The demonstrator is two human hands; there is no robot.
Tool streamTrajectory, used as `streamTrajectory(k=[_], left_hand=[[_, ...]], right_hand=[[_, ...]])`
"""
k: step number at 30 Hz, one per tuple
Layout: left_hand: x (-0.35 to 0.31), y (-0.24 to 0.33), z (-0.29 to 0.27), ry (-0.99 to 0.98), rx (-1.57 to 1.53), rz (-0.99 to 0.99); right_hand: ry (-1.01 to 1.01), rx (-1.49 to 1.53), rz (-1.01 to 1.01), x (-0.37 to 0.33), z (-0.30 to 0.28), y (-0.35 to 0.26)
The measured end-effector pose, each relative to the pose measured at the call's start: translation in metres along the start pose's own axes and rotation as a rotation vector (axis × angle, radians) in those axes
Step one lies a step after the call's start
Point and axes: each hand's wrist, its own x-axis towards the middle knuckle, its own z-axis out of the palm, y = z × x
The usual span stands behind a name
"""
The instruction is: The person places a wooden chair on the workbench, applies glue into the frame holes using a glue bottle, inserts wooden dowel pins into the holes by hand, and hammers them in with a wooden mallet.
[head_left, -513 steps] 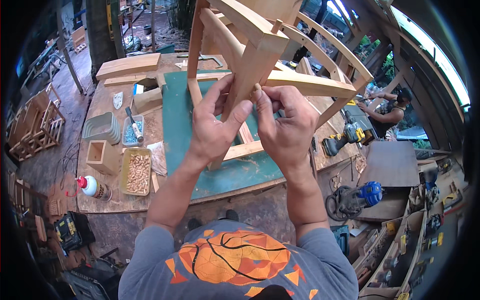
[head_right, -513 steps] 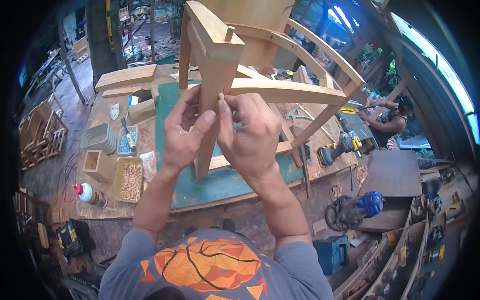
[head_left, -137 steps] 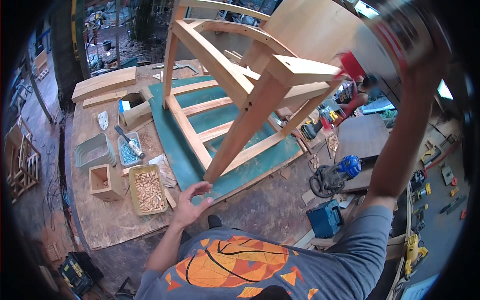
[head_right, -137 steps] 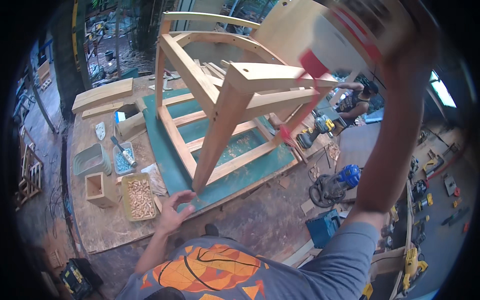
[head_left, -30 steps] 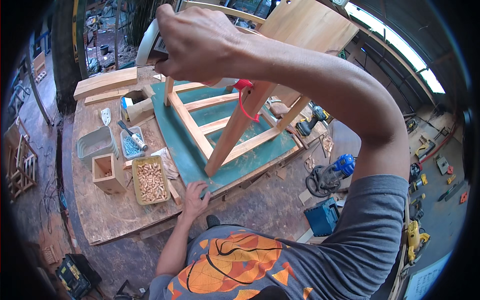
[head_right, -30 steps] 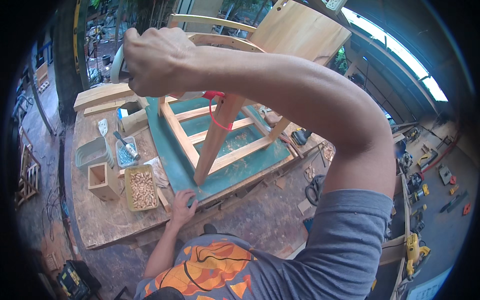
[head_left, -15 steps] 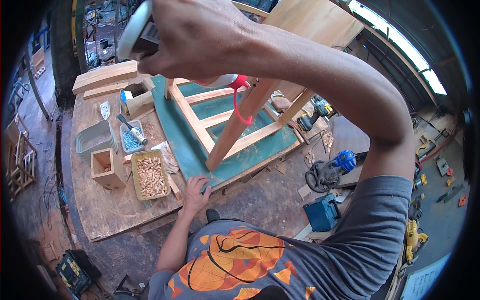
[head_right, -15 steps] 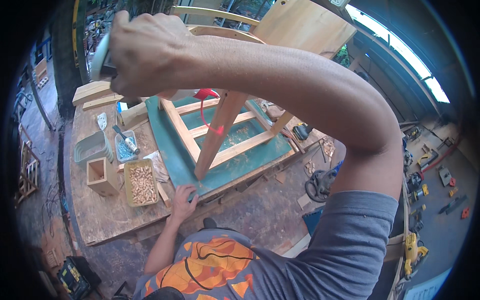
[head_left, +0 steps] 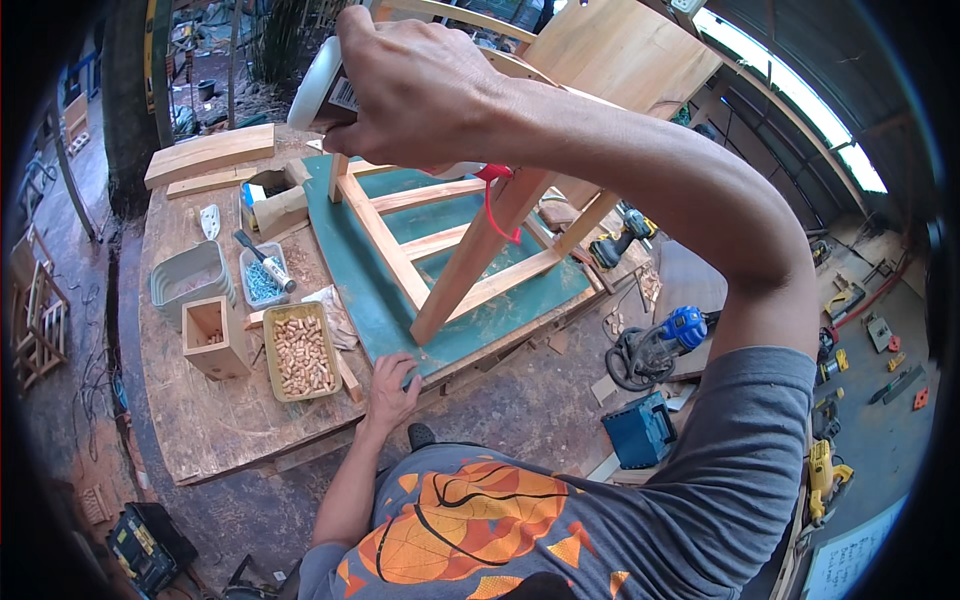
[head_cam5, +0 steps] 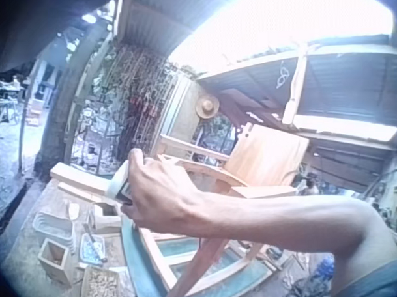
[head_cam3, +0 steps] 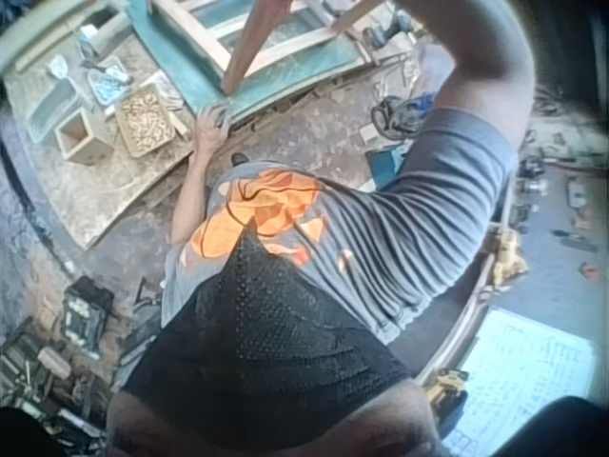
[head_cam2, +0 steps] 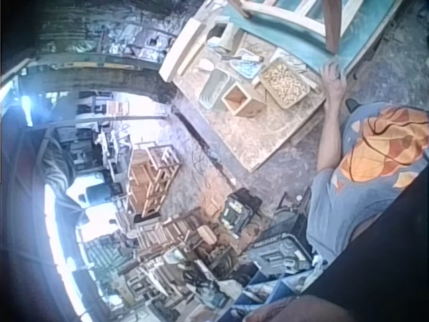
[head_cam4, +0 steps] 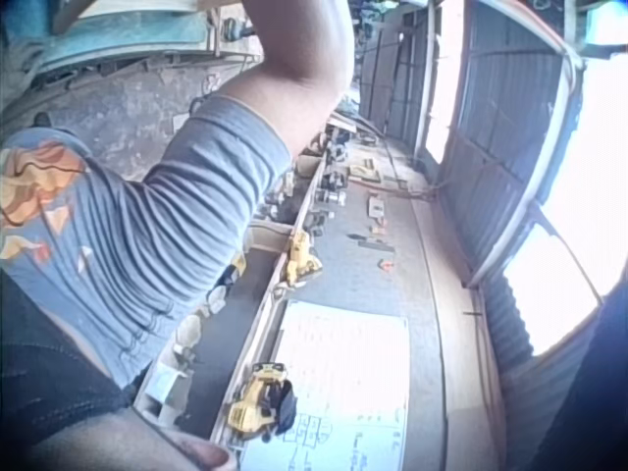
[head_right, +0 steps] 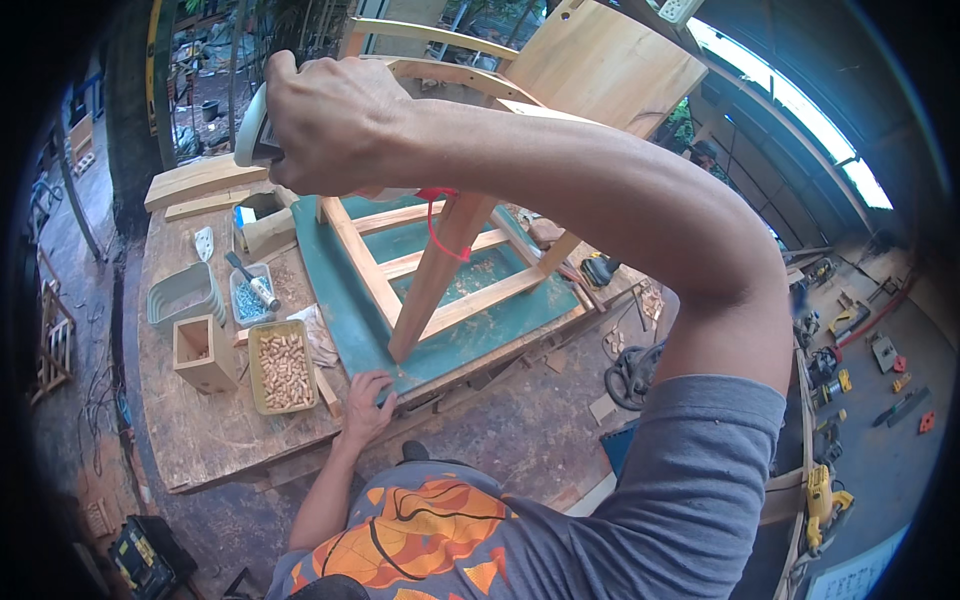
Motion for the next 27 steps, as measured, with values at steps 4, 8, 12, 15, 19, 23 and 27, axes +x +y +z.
streamTrajectory(k=[4,8,12,15,19,23,27], left_hand=[[0.002,-0.002,0.001,0.011,-0.019,0.0],[-0.001,0.004,-0.005,0.01,-0.02,-0.024],[-0.025,-0.002,-0.033,0.184,-0.555,-0.607],[-0.022,0.049,-0.119,0.05,-1.136,-0.61],[-0.038,0.093,-0.186,0.048,-1.486,-0.547],[-0.072,0.09,-0.241,0.419,-0.618,-0.402],[-0.094,0.036,-0.272,0.956,0.133,-0.463]], right_hand=[[0.031,-0.051,-0.032,0.006,0.018,-0.003],[0.029,-0.149,-0.223,-0.01,0.045,-0.032],[0.207,-0.257,-0.719,-0.099,0.088,-0.088],[0.324,0.234,-0.894,-0.143,0.125,-0.124],[0.53,0.395,-0.949,-0.163,0.186,-0.171],[0.265,0.593,-0.595,-0.166,0.193,-0.187],[-0.216,0.735,-0.036,-0.154,0.26,-0.154]])
